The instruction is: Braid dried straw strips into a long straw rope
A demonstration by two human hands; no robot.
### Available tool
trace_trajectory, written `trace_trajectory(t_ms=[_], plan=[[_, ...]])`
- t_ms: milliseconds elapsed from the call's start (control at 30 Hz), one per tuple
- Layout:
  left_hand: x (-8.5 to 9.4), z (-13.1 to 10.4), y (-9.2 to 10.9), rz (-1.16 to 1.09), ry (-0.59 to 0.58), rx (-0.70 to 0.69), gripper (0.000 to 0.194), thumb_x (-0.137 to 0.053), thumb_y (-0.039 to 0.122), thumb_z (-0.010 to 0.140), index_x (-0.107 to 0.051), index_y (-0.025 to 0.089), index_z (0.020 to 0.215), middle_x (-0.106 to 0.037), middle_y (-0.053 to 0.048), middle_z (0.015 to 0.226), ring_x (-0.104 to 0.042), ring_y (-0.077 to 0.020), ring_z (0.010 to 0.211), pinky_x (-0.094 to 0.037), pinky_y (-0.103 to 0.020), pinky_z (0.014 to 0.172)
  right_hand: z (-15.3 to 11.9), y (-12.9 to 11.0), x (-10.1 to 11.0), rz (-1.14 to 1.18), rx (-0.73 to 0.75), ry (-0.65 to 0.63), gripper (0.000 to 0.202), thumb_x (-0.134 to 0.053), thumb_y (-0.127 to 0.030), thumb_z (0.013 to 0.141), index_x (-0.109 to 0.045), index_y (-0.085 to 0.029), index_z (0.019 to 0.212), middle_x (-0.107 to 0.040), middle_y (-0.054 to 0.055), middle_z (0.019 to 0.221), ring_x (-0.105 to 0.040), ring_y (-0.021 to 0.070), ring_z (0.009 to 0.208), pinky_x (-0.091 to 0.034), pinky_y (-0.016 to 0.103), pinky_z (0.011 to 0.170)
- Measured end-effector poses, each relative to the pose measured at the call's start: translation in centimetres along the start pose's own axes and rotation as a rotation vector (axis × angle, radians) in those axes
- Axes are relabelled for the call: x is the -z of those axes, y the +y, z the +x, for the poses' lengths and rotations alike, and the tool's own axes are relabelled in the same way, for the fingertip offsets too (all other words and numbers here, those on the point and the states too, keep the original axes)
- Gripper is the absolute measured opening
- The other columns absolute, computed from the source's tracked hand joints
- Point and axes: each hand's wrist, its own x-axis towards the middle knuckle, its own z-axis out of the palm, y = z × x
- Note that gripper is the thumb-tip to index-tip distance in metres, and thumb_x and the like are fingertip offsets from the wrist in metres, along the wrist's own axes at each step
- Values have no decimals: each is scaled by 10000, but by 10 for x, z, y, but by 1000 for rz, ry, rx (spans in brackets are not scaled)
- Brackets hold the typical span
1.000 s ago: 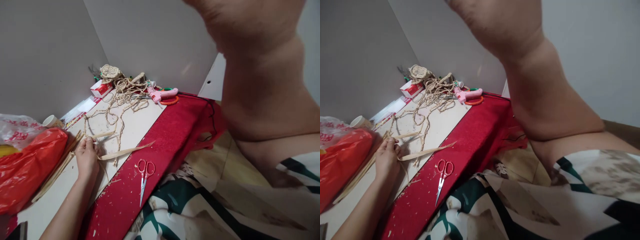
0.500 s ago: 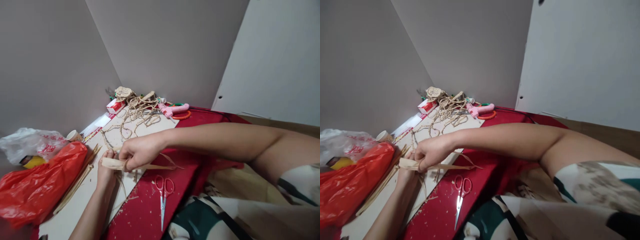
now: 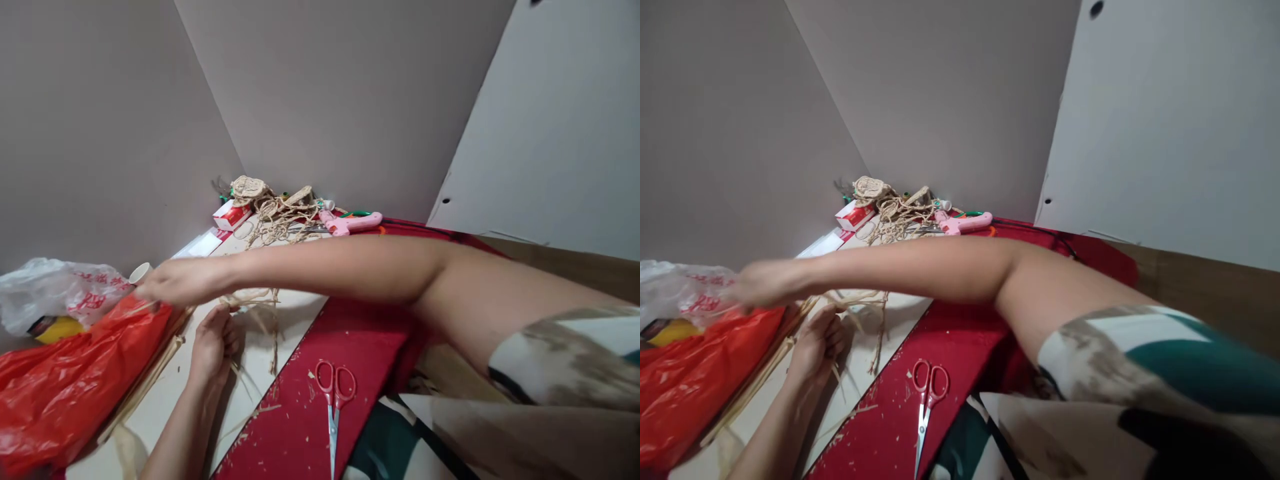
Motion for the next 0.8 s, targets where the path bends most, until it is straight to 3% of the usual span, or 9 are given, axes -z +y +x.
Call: trace_trajectory(t_ms=[100, 200, 333, 467, 633, 800], plan=[[2, 2, -1, -31, -40, 13, 296, -690, 340, 717, -445, 176, 694, -198, 126, 486, -131, -11, 369, -119, -130, 344, -30, 21, 41, -141, -68, 107, 204, -520, -189, 847, -595, -98, 681, -427, -34, 532, -346, 48, 482, -260, 184, 447], [4, 3, -3, -43, -33, 13, 296, -690, 336, 726, -443, 177, 697, -205, 124, 489, -143, -13, 370, -131, -127, 345, -48, 46, 61, -70, -154, 197, 200, -536, -249, 855, -584, -103, 726, -347, -60, 501, -281, 38, 436, -214, 193, 414], [3, 2, -3, -35, -11, 19, 287, -703, 326, 718, -460, 172, 713, -227, 121, 491, -169, -9, 370, -138, -121, 349, -54, 79, 46, 165, -253, 147, 125, -605, -192, 793, -558, -108, 714, -394, -68, 467, -325, 37, 403, -269, 186, 405], [3, 2, -4, -19, 0, 8, 267, -693, 318, 731, -470, 170, 724, -263, 114, 493, -181, -9, 370, -145, -123, 349, -51, 103, 17, 277, -225, 140, 89, -612, -149, 760, -552, -107, 710, -490, -47, 529, -429, 51, 447, -350, 193, 461], [3, 2, -4, 2, -5, 5, 284, -691, 316, 736, -451, 170, 693, -282, 105, 500, -196, -7, 374, -154, -119, 350, -52, 124, 3, 133, -79, 322, 48, -615, -146, 735, -589, -106, 728, -558, -21, 638, -492, 63, 585, -374, 195, 576], [2, 1, -4, 38, 20, -11, 302, -693, 330, 733, -454, 161, 658, -284, 97, 500, -209, -8, 375, -162, -118, 345, -54, 135, 3, 16, -88, 337, 59, -642, -148, 714, -615, -108, 749, -574, -14, 650, -502, 73, 617, -360, 202, 611]])
